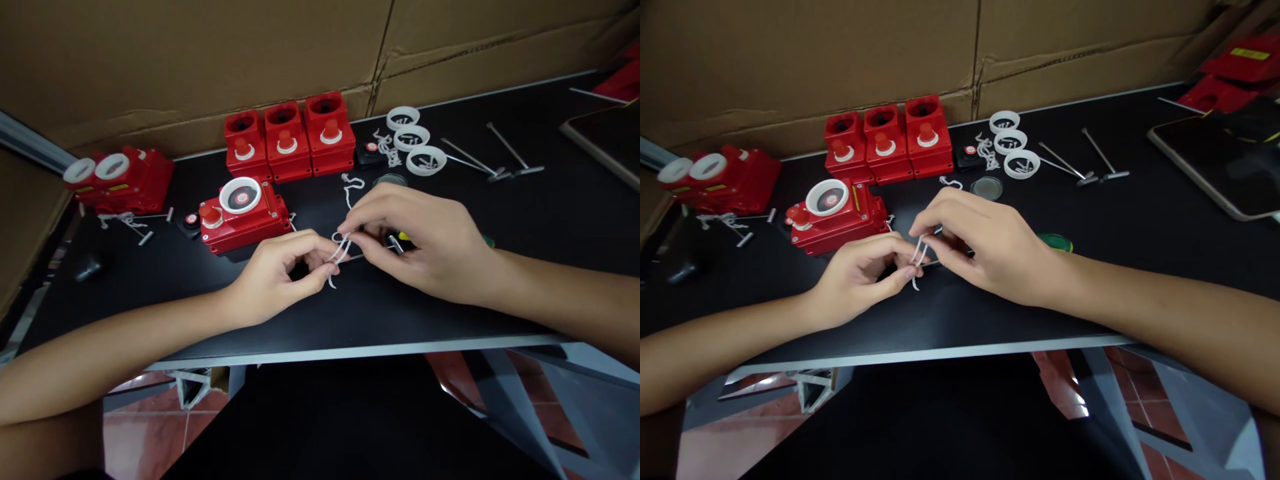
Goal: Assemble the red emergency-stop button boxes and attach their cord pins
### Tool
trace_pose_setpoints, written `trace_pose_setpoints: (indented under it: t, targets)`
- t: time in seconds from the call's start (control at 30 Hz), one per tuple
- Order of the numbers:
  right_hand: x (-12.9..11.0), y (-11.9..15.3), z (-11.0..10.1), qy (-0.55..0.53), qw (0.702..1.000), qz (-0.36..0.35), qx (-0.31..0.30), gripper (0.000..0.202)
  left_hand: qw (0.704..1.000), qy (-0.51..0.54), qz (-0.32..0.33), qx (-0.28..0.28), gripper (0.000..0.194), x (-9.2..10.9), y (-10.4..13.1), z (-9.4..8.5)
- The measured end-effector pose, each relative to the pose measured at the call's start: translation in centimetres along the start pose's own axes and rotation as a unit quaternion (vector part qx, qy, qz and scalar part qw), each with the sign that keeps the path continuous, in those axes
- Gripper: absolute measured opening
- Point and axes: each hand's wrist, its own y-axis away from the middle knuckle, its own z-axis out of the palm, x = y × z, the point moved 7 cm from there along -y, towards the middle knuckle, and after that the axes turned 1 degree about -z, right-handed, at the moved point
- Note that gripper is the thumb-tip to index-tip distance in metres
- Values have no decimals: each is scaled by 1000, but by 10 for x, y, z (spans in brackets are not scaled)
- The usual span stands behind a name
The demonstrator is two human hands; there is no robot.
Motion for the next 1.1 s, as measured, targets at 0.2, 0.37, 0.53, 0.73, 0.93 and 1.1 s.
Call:
trace_pose_setpoints:
  t: [0.2,0.37,0.53,0.73,0.93,1.1]
  targets:
    - [0,2,-1,41,999,-5,9,20,992,-117,24,-32,19,9,1,1]
    - [-7,4,-2,134,988,-75,-6,26,989,-139,28,-50,22,9,2,6]
    - [-12,5,-7,189,974,-122,-22,21,984,-156,43,-74,22,17,3,8]
    - [-9,5,-3,198,971,-130,-27,29,972,-209,66,-89,32,25,4,12]
    - [-8,5,4,144,980,-122,-60,11,969,-212,98,-79,31,25,7,14]
    - [-1,4,3,43,992,-82,-89,8,960,-233,133,-82,20,25,11,15]
